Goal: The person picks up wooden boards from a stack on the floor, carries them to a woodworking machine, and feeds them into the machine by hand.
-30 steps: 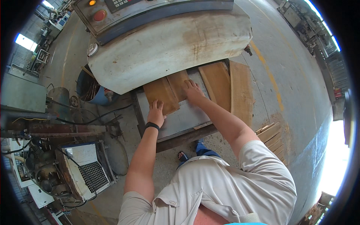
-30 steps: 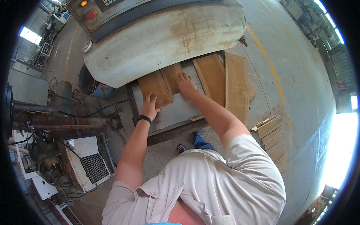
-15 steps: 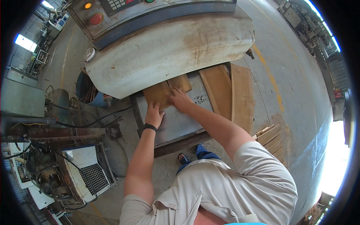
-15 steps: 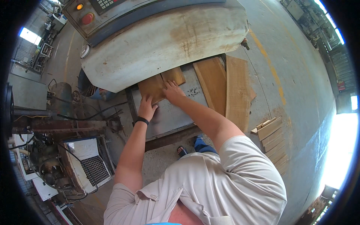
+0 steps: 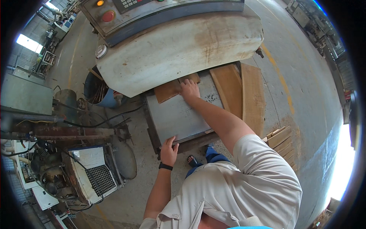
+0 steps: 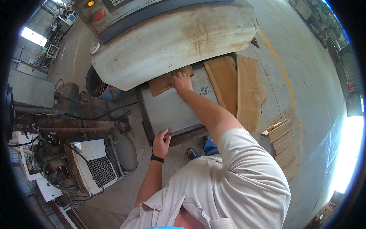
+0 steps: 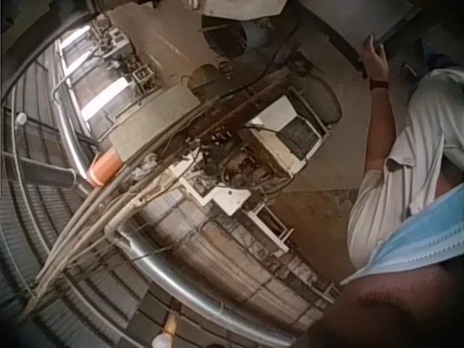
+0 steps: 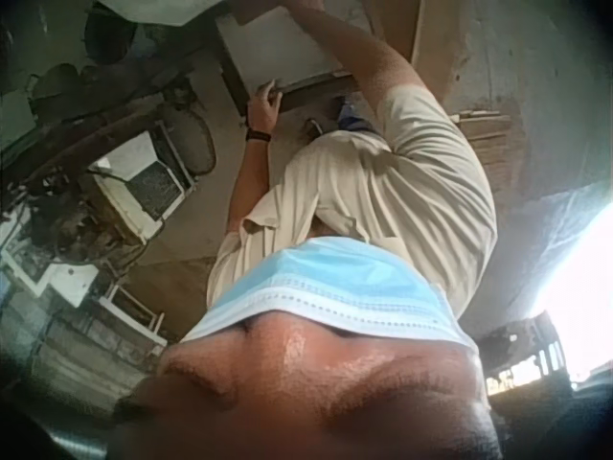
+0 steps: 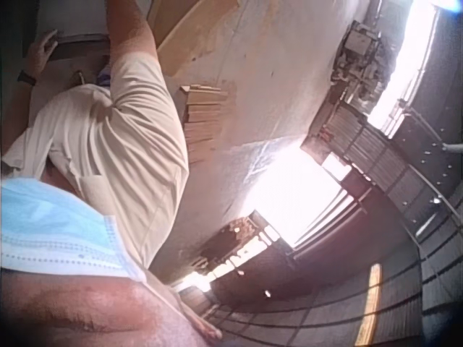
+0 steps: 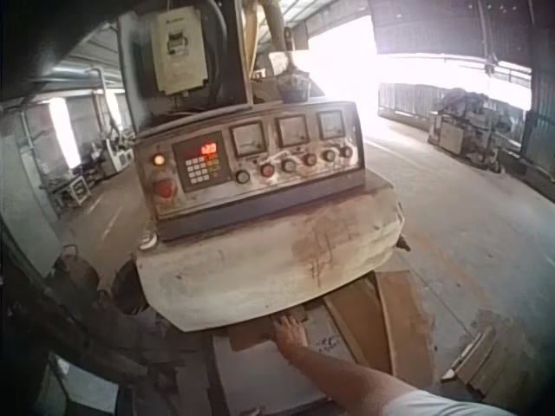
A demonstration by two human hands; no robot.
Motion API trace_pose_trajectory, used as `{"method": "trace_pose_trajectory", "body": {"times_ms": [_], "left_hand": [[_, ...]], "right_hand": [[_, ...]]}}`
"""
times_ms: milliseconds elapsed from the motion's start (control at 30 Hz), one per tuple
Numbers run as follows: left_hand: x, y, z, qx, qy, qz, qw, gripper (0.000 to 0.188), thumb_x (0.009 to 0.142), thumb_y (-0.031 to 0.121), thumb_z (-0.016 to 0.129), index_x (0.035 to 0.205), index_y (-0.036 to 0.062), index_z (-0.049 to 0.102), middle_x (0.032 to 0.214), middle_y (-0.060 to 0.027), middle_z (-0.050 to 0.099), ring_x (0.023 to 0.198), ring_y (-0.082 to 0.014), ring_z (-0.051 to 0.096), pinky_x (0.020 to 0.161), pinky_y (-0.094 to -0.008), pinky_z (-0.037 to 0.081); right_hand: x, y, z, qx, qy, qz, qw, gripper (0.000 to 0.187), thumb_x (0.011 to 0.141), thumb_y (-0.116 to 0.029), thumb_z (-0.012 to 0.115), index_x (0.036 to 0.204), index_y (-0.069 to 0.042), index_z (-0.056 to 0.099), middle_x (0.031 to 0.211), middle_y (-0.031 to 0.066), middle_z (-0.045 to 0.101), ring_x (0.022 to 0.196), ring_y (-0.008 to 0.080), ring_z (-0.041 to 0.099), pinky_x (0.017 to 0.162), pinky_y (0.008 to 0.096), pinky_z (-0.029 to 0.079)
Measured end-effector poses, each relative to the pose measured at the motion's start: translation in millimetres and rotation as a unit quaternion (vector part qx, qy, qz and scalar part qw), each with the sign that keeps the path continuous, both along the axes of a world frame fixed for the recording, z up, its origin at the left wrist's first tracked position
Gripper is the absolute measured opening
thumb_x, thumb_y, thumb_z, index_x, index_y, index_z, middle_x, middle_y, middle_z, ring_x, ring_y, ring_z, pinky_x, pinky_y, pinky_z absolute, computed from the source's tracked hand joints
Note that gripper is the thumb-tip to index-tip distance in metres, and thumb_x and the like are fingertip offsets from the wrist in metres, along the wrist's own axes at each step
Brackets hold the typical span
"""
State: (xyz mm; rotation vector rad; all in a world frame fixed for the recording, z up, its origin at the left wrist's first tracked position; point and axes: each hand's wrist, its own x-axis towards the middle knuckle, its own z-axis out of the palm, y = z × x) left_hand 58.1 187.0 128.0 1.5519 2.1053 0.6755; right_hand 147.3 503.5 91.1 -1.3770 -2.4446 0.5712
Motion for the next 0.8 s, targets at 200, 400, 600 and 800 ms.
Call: {"method": "trace_pose_trajectory", "body": {"times_ms": [200, 400, 600, 800], "left_hand": [[-6.4, -52.6, -3.4, 0.004, -0.074, 0.068, 0.995, 0.037, 0.091, 0.013, 0.069, 0.125, 0.0023, 0.063, 0.118, -0.0172, 0.066, 0.108, -0.0354, 0.063, 0.091, -0.0428, 0.053], [-20.1, -109.4, -13.0, 0.001, -0.056, 0.084, 0.995, 0.037, 0.092, 0.012, 0.068, 0.127, 0.0019, 0.062, 0.119, -0.0169, 0.066, 0.109, -0.0342, 0.065, 0.093, -0.0409, 0.052], [-20.9, -136.0, -6.8, -0.034, -0.088, 0.116, 0.989, 0.040, 0.090, 0.008, 0.068, 0.129, 0.0026, 0.060, 0.118, -0.0167, 0.067, 0.111, -0.0290, 0.066, 0.096, -0.0374, 0.053], [-17.3, -131.0, -9.8, -0.003, -0.092, 0.072, 0.993, 0.040, 0.090, 0.007, 0.068, 0.128, 0.0026, 0.060, 0.117, -0.0168, 0.068, 0.108, -0.0283, 0.067, 0.095, -0.0377, 0.053]], "right_hand": [[-29.7, -5.4, -20.2, -0.148, 0.299, -0.350, 0.875, 0.060, 0.077, -0.015, 0.081, 0.128, -0.004, 0.052, 0.126, 0.0181, 0.055, 0.118, 0.0361, 0.054, 0.099, 0.0437, 0.047], [-58.2, 3.7, -21.9, -0.243, 0.465, -0.456, 0.718, 0.078, 0.078, -0.008, 0.077, 0.145, 0.002, 0.037, 0.129, 0.0205, 0.053, 0.117, 0.0317, 0.056, 0.100, 0.0388, 0.047], [-36.0, 30.9, -24.9, -0.350, 0.565, -0.296, 0.686, 0.078, 0.082, -0.003, 0.070, 0.150, 0.001, 0.031, 0.140, 0.0175, 0.049, 0.121, 0.0270, 0.054, 0.098, 0.0382, 0.050], [43.6, 2.1, -21.1, -0.340, 0.583, -0.212, 0.707, 0.072, 0.088, -0.005, 0.066, 0.152, -0.006, 0.033, 0.145, 0.0111, 0.049, 0.120, 0.0234, 0.056, 0.093, 0.0372, 0.052]]}}
